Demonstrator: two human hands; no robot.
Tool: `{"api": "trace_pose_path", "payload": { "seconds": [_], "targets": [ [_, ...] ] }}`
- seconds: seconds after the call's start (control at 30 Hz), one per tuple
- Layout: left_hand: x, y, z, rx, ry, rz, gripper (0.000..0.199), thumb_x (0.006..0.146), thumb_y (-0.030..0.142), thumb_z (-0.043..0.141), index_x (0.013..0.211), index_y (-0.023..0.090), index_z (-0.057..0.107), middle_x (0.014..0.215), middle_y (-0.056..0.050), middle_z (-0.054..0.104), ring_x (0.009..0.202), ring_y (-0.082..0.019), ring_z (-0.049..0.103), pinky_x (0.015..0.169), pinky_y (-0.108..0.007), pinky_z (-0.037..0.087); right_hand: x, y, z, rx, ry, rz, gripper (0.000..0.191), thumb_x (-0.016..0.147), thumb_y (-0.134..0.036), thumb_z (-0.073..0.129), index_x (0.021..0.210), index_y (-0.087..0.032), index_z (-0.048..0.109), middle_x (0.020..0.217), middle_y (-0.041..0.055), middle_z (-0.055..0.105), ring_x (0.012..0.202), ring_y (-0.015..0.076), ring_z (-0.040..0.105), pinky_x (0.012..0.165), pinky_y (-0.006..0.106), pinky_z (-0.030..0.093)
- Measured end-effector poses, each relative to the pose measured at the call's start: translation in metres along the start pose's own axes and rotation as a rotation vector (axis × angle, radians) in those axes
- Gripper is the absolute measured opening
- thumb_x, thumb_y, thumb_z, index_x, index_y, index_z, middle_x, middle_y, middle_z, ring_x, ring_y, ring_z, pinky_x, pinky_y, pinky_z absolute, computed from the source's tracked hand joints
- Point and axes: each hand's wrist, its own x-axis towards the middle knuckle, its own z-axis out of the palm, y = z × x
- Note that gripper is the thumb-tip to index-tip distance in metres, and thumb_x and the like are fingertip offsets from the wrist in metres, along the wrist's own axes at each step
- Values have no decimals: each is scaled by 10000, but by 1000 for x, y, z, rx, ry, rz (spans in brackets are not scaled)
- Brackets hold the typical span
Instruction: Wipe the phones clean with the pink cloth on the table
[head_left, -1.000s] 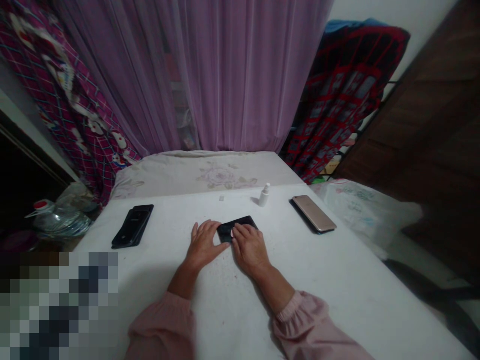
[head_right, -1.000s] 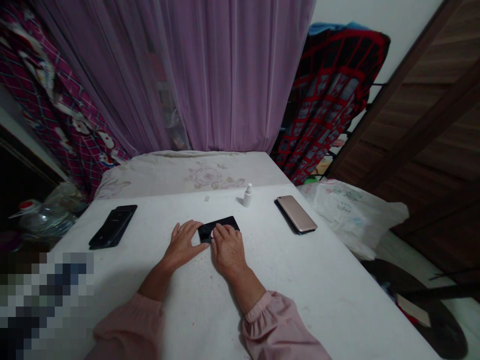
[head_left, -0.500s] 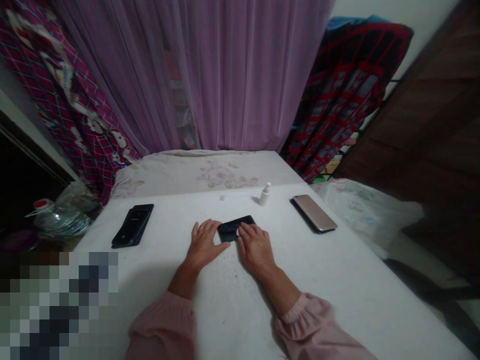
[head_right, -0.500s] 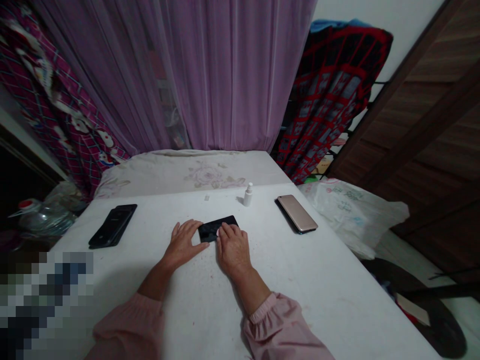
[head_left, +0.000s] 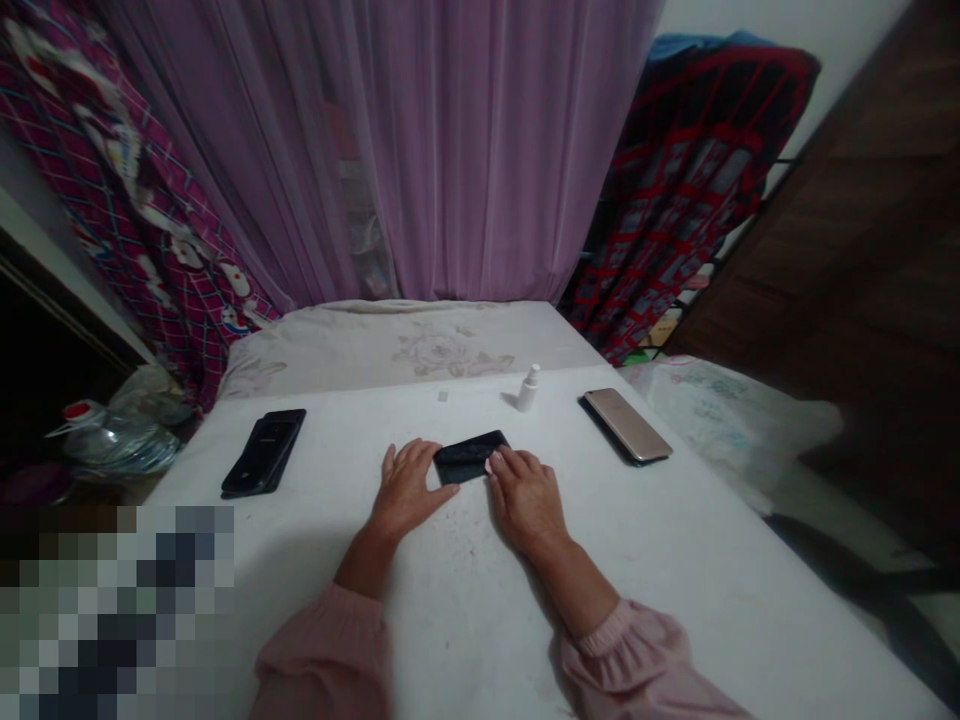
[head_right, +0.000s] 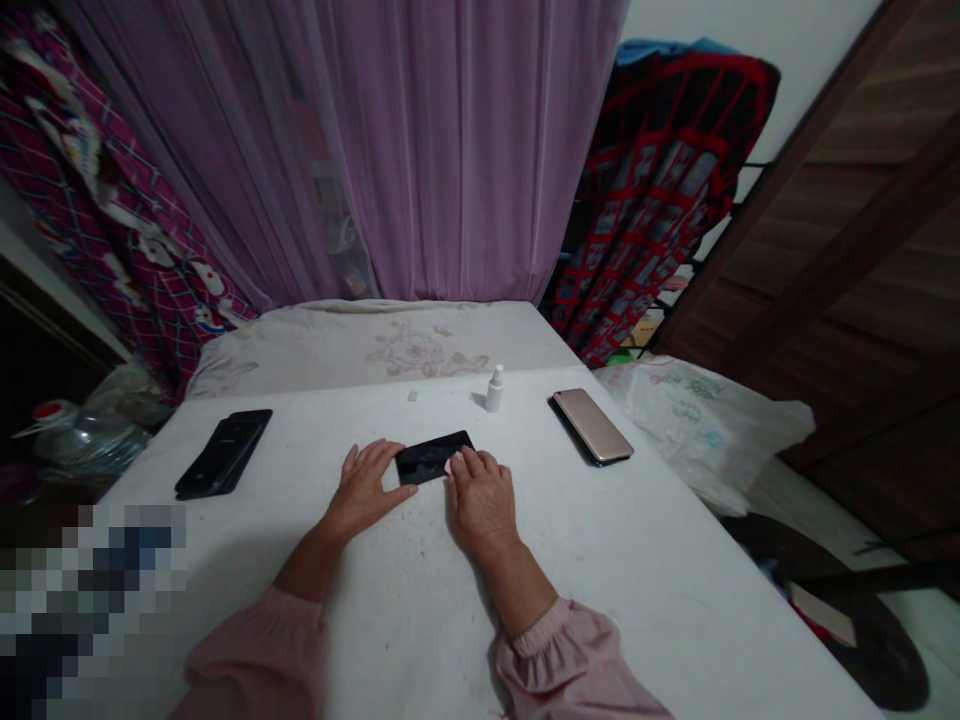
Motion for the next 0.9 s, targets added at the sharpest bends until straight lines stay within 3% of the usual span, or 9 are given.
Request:
{"api": "trace_pose_path", "payload": {
  "seconds": [0.33,0.6,0.73,0.9],
  "targets": [
    [0,3,-1,1,-8,-18,556,783,394,721,1275,243,508,1371,-87,557,1346,-283,426,1172,-526,144,-5,-28,1,64,-12,-167,372,964,-284,443,1275,-148,597,1350,130,574,1190,276,464,901,396,386],
    [0,-1,1,-5,3,-3,550,785,384,719,1274,248,508,1367,-83,559,1343,-284,429,1166,-528,157,2,-1,-4,-39,0,81,336,975,-301,417,1224,-205,621,1311,106,597,1116,265,502,828,378,379],
    [0,-2,2,-15,22,13,537,782,393,718,1264,266,518,1352,-70,571,1334,-286,438,1164,-530,161,3,2,-2,-47,5,139,328,961,-272,441,1220,-175,617,1309,107,598,1113,268,505,836,381,385],
    [0,-1,3,-14,27,8,524,788,391,708,1260,258,524,1352,-73,570,1339,-286,432,1165,-530,157,0,-14,6,6,12,-42,362,957,-274,446,1250,-134,606,1355,117,574,1165,283,476,887,395,385]
  ]
}}
